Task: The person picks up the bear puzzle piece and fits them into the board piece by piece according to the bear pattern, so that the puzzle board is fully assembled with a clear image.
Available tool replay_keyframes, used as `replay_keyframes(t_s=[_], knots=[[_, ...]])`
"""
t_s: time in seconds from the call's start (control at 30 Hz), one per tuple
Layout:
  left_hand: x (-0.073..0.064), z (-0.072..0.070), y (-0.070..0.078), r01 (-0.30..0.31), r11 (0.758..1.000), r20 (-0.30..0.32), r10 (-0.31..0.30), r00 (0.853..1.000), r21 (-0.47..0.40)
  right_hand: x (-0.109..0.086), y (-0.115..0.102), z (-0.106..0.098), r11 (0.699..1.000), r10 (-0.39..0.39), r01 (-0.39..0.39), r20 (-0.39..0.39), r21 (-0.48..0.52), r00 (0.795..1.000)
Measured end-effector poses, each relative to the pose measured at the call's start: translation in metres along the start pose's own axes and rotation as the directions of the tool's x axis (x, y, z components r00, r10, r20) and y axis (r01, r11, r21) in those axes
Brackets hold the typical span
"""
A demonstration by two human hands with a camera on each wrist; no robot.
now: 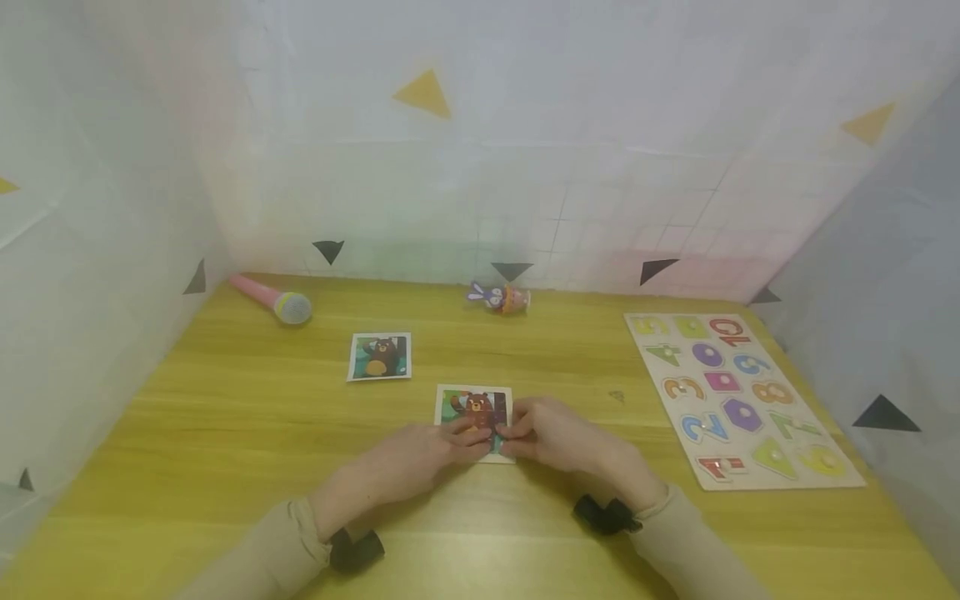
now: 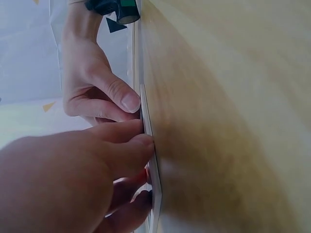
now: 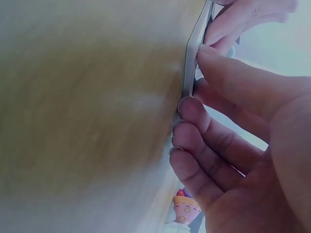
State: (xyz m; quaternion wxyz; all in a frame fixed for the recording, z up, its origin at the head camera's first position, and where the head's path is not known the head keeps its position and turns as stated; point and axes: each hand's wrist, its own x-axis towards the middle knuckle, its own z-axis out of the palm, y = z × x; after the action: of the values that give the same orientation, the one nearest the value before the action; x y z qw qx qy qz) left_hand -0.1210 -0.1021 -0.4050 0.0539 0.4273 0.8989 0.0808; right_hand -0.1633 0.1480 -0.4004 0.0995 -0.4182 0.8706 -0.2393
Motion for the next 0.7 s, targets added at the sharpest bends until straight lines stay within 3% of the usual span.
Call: replay_keyframes(t_s=[0.1, 0.3, 0.37, 0.5, 0.6, 0.7], knots=[[0.0, -0.001, 0.001, 0.005, 1.0, 0.02, -0.004, 1.0, -0.016, -0.001, 0.0, 0.001, 1.0, 0.014, -0.014, -0.002, -0.001, 1.0], [-0.001, -0.005, 0.004, -0.032, 0.995, 0.043, 0.028, 0.999, 0.093, -0.002, 0.0, 0.003, 1.0, 0.019, -0.019, -0.008, 0.0, 1.0], [-0.001, -0.005, 0.003, -0.039, 0.995, 0.035, 0.035, 0.999, 0.093, -0.001, -0.001, 0.003, 1.0, 0.016, -0.017, -0.013, -0.008, 1.0], [-0.001, -0.003, -0.001, -0.017, 0.999, 0.016, 0.018, 1.0, -0.037, -0.002, -0.001, 0.002, 1.0, 0.021, -0.022, -0.011, -0.009, 1.0], [-0.001, -0.001, -0.005, -0.006, 0.983, -0.024, 0.001, 1.0, -0.184, -0.003, -0.001, 0.001, 1.0, 0.028, -0.028, -0.009, -0.004, 1.0], [0.0, 0.001, -0.01, -0.018, 0.966, -0.072, -0.001, 0.997, -0.257, -0.004, 0.0, 0.0, 1.0, 0.023, -0.023, -0.019, -0.012, 1.0]])
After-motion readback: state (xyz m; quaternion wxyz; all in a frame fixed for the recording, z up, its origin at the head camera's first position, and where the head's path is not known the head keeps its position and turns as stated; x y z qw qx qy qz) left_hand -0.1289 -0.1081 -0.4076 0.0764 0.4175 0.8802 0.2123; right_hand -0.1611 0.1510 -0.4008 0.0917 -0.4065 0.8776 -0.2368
